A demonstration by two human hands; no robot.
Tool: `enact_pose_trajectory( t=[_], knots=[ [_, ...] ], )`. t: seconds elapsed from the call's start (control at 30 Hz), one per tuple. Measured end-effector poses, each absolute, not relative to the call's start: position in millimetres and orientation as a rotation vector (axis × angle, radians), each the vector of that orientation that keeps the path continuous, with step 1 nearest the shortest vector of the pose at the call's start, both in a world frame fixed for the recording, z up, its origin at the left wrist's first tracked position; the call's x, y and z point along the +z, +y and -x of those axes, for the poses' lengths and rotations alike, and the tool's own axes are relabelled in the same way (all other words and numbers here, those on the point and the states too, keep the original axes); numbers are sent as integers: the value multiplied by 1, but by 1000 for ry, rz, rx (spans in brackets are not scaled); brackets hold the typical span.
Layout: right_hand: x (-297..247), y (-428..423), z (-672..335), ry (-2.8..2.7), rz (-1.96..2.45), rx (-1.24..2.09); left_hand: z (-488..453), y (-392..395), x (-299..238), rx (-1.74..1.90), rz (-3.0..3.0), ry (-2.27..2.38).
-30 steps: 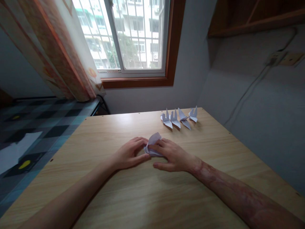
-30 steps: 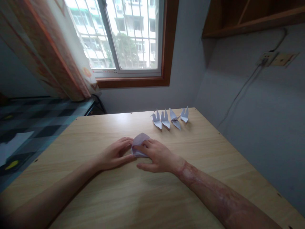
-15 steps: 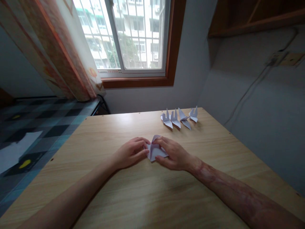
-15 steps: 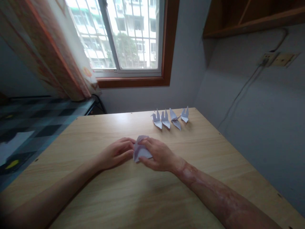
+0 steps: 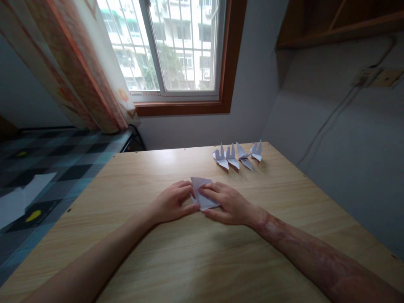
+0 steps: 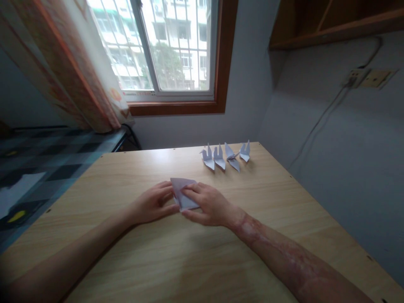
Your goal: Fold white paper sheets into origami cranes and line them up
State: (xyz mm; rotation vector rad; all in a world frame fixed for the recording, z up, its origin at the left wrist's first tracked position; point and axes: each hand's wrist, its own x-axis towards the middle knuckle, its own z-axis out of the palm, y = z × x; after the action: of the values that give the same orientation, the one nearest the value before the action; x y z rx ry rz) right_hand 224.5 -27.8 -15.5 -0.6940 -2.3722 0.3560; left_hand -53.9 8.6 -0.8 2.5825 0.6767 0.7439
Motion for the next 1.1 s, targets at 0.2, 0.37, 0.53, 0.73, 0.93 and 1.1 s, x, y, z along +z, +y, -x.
enact_pose_trajectory(
  t=[0.2,0.37,0.53,0.73,0.93,1.1],
  knots=[
    [-16,-26,-223,-2410,677,308,52,10,0,713,-2500,695],
    [-16,-26,-221,-2434,687,211,51,8,5,722,-2458,683],
    [-17,-27,-219,-2454,658,94,51,6,6,694,-2425,716],
    [-19,-25,-218,-2496,586,20,51,8,0,741,-2415,793],
    [-23,-26,-216,-2422,639,127,49,7,1,763,-2440,748],
    [-28,-25,-215,-2232,775,328,49,6,2,782,-2442,754]
  ],
)
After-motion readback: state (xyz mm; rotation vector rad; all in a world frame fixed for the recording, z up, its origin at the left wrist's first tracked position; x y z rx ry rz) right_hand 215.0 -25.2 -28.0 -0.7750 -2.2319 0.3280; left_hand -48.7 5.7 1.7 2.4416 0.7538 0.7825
